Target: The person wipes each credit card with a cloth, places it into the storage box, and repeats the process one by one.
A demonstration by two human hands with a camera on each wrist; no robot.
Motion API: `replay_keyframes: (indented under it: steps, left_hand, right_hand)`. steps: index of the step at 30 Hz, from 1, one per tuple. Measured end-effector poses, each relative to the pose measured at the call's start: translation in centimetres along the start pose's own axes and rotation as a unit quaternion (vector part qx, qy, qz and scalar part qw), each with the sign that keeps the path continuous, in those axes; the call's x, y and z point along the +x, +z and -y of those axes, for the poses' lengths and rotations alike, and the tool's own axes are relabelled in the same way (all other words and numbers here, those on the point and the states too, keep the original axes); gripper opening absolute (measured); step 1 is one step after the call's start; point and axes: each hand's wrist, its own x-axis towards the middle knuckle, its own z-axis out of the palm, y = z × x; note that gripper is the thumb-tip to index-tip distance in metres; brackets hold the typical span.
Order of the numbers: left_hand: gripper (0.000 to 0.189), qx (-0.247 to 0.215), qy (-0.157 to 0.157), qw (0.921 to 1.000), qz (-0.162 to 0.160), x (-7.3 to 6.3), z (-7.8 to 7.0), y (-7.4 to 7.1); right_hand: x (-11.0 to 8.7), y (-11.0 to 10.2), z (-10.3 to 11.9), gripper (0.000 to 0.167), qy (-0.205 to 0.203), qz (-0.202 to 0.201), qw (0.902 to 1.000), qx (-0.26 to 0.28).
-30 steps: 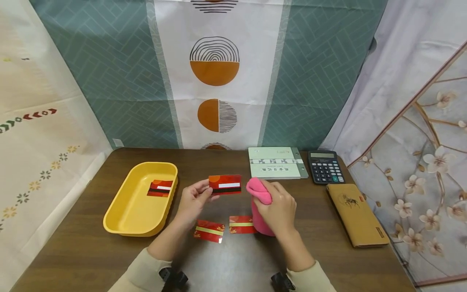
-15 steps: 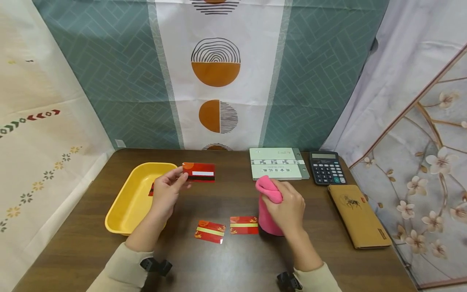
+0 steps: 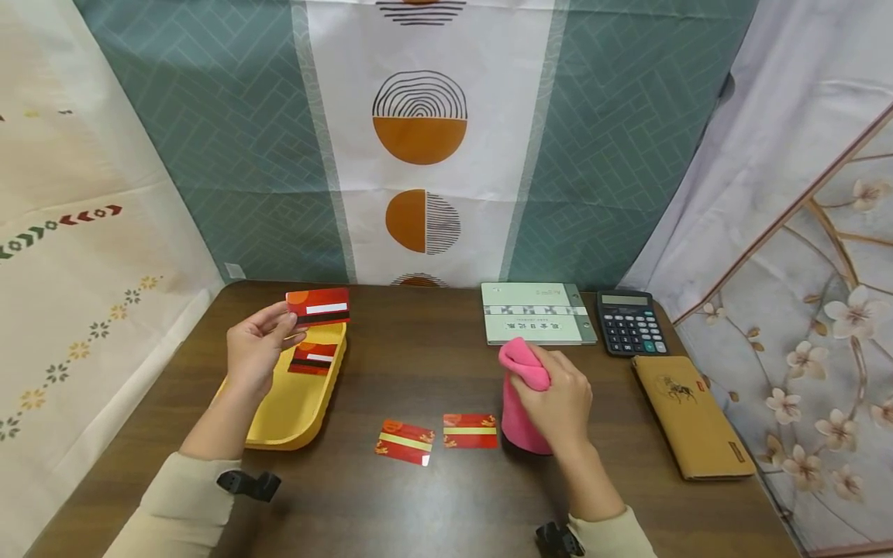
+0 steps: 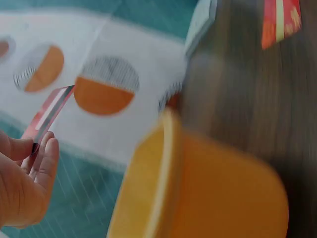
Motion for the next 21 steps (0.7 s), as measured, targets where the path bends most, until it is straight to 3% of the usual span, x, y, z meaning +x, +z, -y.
replay_keyframes:
  steps: [6,12,17,21]
  left_hand:
    - [0.042,0.013,-0.057,0.9982,-0.009,1.2,1.1,-2.6]
    - [0.043,0.029,-0.088,0.9957,-0.007,2.3,2.7,-4.0]
    - [0.044,0.073,-0.097,0.9921,0.032,3.1,4.5,-4.7]
    - [0.043,0.125,-0.113,0.9829,0.074,3.4,6.0,-4.9]
  right_hand:
    - [0.0,0.0,-0.2,0.05,0.006,0.001,1.0,0.003]
    - [-0.1,0.2,-0.3,0.049,0.003,0.005,1.0,0.004]
    - [-0.1,0.3,-0.3,0.049,0.001,0.007,1.0,0.007]
    - [-0.1,0.4,-0.4,0.048,-0.003,0.01,0.9999,0.009]
